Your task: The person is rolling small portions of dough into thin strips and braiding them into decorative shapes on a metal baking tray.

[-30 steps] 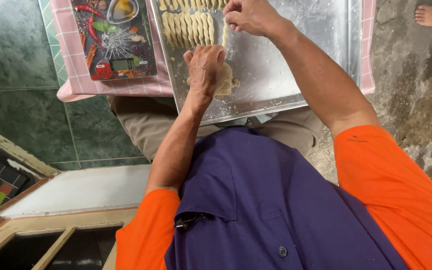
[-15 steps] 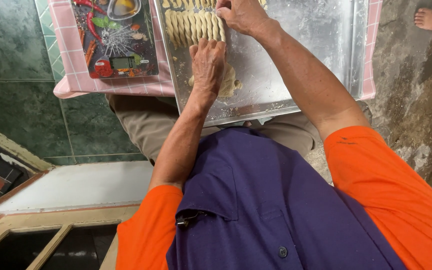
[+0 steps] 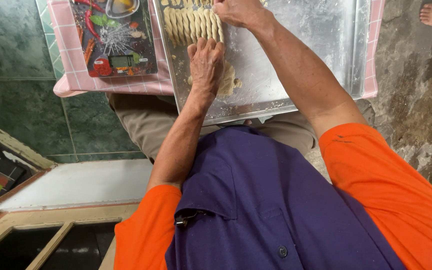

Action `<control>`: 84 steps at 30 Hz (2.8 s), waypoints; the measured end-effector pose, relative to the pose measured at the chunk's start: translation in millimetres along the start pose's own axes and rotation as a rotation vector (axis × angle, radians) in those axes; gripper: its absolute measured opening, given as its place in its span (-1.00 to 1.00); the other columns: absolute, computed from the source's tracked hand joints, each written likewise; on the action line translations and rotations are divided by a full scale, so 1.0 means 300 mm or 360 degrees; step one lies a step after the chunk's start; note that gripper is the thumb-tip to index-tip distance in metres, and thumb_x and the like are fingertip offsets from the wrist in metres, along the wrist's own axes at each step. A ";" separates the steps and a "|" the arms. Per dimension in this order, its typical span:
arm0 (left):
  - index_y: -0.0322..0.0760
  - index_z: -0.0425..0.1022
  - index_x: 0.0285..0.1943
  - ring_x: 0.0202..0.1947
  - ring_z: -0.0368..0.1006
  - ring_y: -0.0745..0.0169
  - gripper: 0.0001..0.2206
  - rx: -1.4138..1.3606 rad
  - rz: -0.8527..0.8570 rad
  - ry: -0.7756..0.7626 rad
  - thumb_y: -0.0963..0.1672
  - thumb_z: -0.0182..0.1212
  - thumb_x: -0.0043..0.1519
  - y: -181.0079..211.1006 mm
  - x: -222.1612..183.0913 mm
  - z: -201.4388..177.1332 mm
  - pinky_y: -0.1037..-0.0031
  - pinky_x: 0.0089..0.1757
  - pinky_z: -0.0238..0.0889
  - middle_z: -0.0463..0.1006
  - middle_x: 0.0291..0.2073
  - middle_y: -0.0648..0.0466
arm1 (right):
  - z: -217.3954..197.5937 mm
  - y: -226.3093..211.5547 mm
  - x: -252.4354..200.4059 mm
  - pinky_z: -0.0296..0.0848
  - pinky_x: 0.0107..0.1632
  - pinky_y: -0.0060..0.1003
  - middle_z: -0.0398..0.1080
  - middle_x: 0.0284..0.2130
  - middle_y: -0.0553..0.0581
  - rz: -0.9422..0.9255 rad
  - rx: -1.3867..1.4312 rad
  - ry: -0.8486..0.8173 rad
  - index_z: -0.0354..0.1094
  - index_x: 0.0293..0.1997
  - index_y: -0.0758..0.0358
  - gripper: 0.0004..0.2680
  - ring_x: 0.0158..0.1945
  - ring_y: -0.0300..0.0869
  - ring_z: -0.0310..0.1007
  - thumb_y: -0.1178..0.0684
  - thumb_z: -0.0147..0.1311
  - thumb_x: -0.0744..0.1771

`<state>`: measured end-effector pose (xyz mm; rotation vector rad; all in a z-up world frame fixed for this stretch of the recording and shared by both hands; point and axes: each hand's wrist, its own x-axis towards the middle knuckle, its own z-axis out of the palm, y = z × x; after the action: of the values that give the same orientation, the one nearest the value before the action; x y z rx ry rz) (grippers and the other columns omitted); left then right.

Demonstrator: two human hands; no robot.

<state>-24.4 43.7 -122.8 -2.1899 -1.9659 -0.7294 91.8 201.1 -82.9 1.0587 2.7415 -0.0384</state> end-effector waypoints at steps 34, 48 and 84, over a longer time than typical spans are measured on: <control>-0.18 0.53 -0.12 -0.17 0.23 0.12 -0.84 -0.0244 -0.0143 -0.0502 -0.06 0.13 0.35 0.004 -0.034 -0.097 0.15 -0.09 -0.01 0.38 -0.27 0.12 | 0.141 -0.111 -0.296 0.53 0.06 -0.14 0.47 -0.07 0.24 -0.0141 0.0871 0.0747 0.45 -0.02 0.29 -0.89 -0.01 0.04 0.45 0.31 0.04 0.41; -0.18 0.57 -0.08 0.00 0.28 0.06 -0.78 -0.0401 -0.0208 -0.0502 -0.02 0.16 0.30 0.014 -0.067 -0.148 0.02 -0.03 -0.04 0.39 -0.10 0.07 | 0.119 -0.162 -0.375 0.48 0.07 -0.11 0.27 0.04 0.26 -0.0294 0.0425 0.0726 0.38 0.17 0.20 -0.68 0.03 0.08 0.25 0.23 0.27 0.29; 0.00 0.57 -0.08 -0.04 0.31 0.11 -0.80 -0.0318 -0.0180 -0.0252 -0.16 0.07 0.20 -0.036 -0.044 -0.200 0.11 -0.13 -0.09 0.42 -0.14 0.15 | 0.126 -0.318 -0.319 0.38 -0.18 -0.20 0.42 -0.32 0.13 0.0592 0.1108 0.0662 0.58 -0.05 0.24 -0.82 -0.21 -0.02 0.32 0.15 -0.03 0.41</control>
<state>-51.8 9.8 -78.0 -2.3292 -2.1966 -0.8247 103.9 63.2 -105.8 1.9269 2.8841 -0.8559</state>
